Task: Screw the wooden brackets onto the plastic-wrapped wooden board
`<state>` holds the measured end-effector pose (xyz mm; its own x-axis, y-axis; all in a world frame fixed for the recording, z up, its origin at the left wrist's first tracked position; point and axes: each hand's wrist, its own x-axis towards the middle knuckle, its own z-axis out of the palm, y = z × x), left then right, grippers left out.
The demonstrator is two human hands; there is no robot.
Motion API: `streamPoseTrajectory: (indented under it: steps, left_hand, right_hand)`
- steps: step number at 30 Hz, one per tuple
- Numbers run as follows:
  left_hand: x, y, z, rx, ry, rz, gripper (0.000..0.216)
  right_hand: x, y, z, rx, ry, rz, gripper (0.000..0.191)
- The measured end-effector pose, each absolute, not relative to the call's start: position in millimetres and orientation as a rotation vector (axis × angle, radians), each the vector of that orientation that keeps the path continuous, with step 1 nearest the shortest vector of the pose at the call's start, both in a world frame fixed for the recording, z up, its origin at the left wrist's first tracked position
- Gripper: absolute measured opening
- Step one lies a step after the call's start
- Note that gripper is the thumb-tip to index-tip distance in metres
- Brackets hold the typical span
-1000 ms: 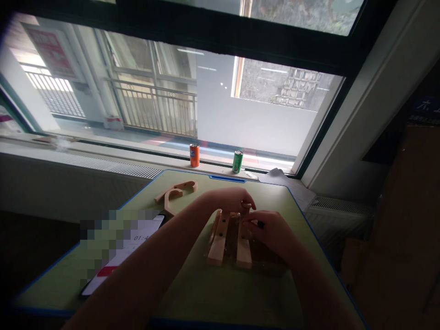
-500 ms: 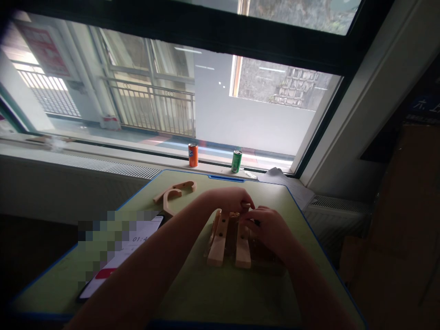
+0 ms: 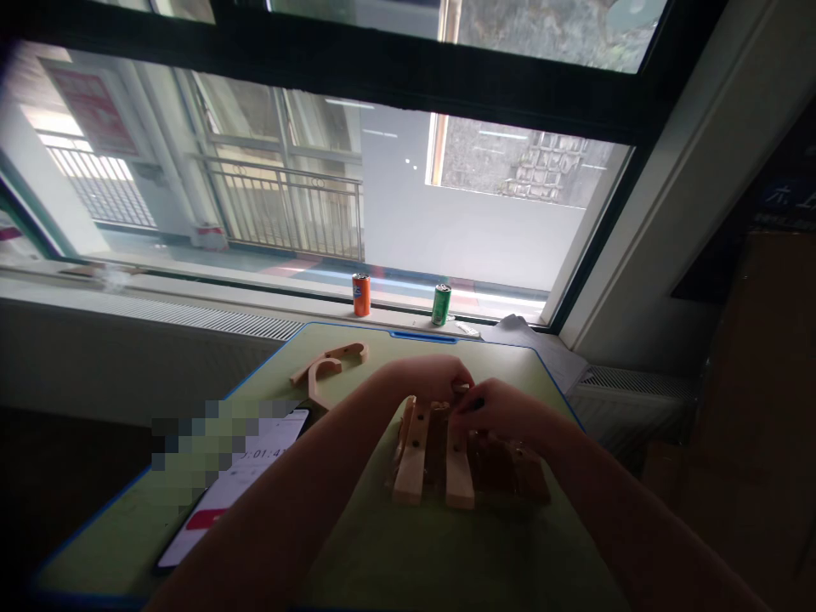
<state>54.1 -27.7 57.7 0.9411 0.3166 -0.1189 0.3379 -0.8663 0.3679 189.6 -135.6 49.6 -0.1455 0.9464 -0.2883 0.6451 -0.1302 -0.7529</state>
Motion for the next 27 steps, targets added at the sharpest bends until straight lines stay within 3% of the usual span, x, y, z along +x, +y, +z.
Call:
streamPoseTrajectory:
  steps: [12, 27]
  left_hand:
    - [56.4, -26.7, 54.6, 2.719, 0.447, -0.067, 0.028]
    - [54.5, -25.1, 54.6, 2.686, 0.435, -0.068, 0.028]
  right_hand:
    - [188.1, -137.0, 44.9, -1.653, -1.369, 1.565, 0.031]
    - [196.2, -136.6, 37.3, -1.513, -1.137, 1.655, 0.018]
